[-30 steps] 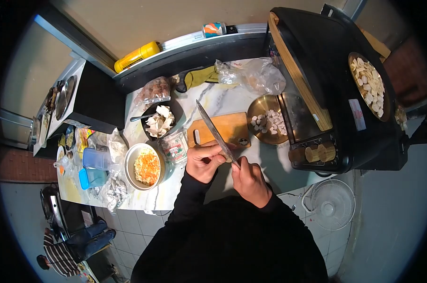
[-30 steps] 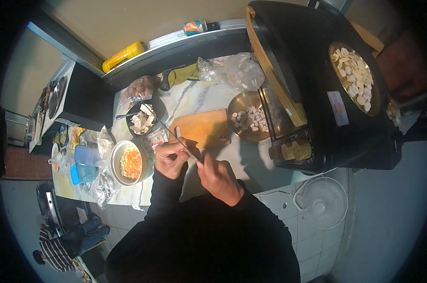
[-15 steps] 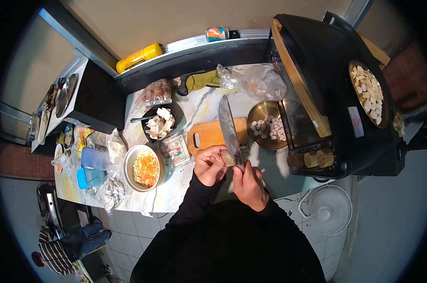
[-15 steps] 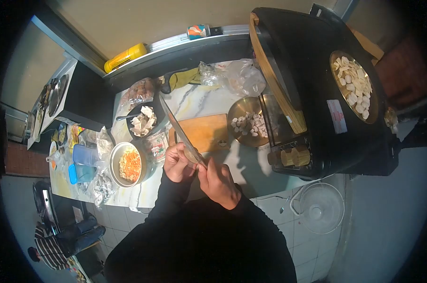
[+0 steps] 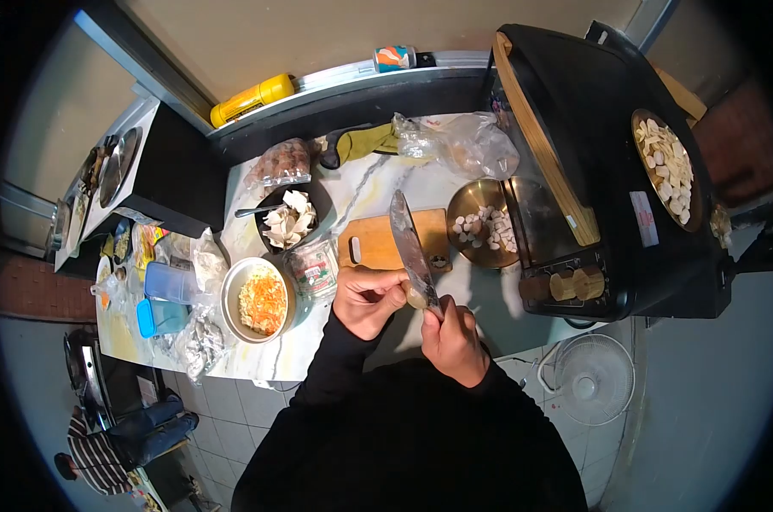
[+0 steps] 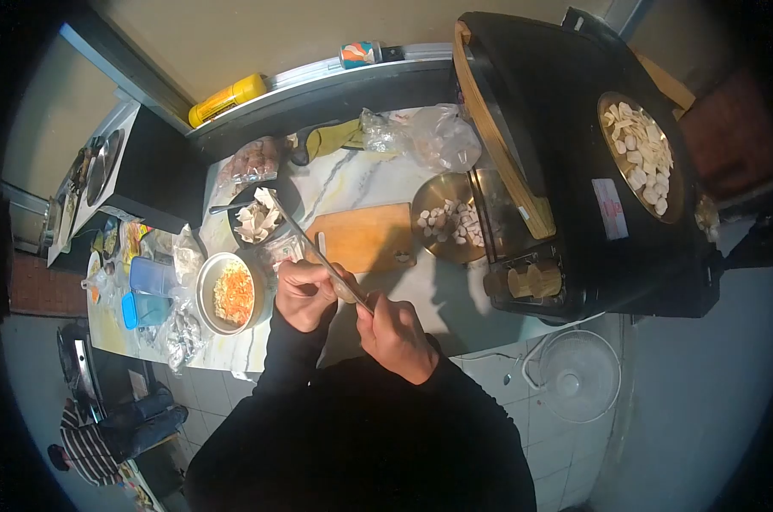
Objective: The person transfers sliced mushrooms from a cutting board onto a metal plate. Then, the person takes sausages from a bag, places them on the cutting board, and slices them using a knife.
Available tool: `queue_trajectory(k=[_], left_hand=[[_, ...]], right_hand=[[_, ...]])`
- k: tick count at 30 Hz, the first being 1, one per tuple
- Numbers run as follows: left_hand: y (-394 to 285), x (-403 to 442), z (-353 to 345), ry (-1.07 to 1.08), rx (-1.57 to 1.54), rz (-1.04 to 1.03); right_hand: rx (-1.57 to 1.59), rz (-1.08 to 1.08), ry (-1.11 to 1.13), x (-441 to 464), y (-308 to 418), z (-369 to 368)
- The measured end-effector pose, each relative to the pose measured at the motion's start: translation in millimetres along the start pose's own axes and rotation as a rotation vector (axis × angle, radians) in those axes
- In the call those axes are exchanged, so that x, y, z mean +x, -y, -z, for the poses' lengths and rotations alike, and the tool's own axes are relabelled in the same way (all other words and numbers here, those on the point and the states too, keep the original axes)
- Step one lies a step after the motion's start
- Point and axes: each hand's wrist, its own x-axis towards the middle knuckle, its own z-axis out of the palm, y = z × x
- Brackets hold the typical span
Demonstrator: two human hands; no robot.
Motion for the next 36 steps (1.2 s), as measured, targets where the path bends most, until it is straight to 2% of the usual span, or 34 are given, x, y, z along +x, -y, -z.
queue_trajectory(k=[3,6,8,18,20,22,24,29,31,36], left_hand=[[-5,2,0,0.022,0.061,-0.008],[-7,6,0,0.018,-0.069,-0.061],[-14,10,5,0.074,0.149,0.001],[-14,8,2,0.138,0.202,-0.016],[0,2,-7,0.010,-0.088,0.033],[8,4,-8,0.094,-0.072,0.037],[24,-5,-18,-0.058,-0.526,0.116],[29,-12,-1,-0.034,-0.468,0.177],[23,-10,0,0.002,-0.319,0.102],[1,-4,-2,0.005,-0.192,0.085]], right_hand=[[-0.010,0.010,0.024,-1,-1,1],[-0.012,0.014,0.015,1,0,4],[0.001,0.004,0.019,3,-1,5],[0.070,-0.024,0.032,-5,-8,-3],[0.102,0.005,-0.077,-3,-11,-9],[0.064,0.003,-0.111,-5,-12,-15],[-0.013,0.061,-0.162,-4,-10,-17],[-0.027,0.078,-0.130,-6,-11,-17],[-0.029,0.092,-0.121,-6,-10,-16],[-0.057,0.090,-0.118,-9,-6,-13]])
